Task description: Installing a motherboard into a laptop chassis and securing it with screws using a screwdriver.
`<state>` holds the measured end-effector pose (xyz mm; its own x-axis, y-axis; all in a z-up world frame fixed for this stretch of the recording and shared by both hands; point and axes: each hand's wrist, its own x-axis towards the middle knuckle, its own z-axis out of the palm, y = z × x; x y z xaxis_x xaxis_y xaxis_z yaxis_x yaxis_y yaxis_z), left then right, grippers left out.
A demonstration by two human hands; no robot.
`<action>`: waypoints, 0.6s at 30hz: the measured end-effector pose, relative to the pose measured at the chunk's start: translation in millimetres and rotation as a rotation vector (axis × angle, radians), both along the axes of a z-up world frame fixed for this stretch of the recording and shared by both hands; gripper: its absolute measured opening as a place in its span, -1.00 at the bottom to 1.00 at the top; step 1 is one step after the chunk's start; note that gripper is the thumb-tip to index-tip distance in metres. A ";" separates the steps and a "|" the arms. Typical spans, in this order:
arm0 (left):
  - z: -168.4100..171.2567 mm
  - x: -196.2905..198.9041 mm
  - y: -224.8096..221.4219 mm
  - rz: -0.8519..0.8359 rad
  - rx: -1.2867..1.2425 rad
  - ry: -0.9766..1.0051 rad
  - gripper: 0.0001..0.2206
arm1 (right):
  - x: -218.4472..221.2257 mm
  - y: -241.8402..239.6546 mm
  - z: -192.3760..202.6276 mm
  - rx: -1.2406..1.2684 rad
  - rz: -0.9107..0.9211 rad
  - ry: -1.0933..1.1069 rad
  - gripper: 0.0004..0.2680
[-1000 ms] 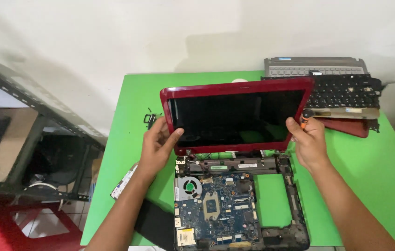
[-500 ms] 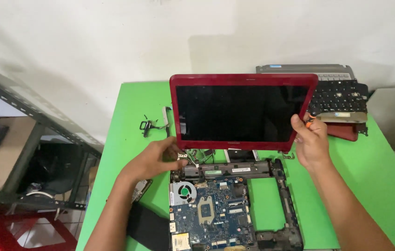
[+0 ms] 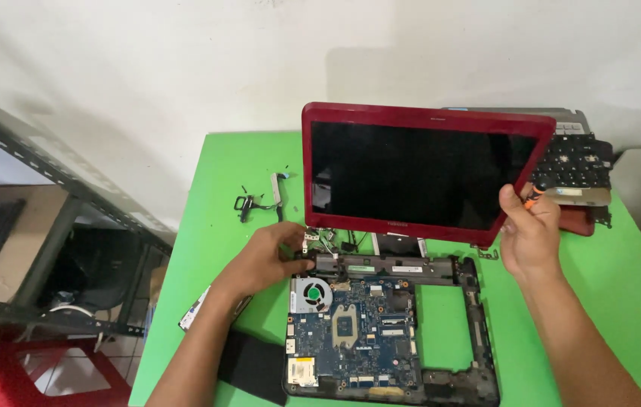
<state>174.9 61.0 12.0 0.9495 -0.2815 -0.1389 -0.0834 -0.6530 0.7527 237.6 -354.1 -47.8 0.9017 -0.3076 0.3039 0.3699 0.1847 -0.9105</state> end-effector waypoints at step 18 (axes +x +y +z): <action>45.8 -28.9 -0.6 0.183 0.152 0.205 -0.88 | 4.5 -0.8 -17.2 -0.032 0.084 0.131 -0.66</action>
<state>146.0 60.4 57.8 0.9303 -0.0700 -0.3602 0.1891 -0.7498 0.6341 242.2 -354.9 -65.0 0.9564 -0.2213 0.1905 0.2321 0.1802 -0.9559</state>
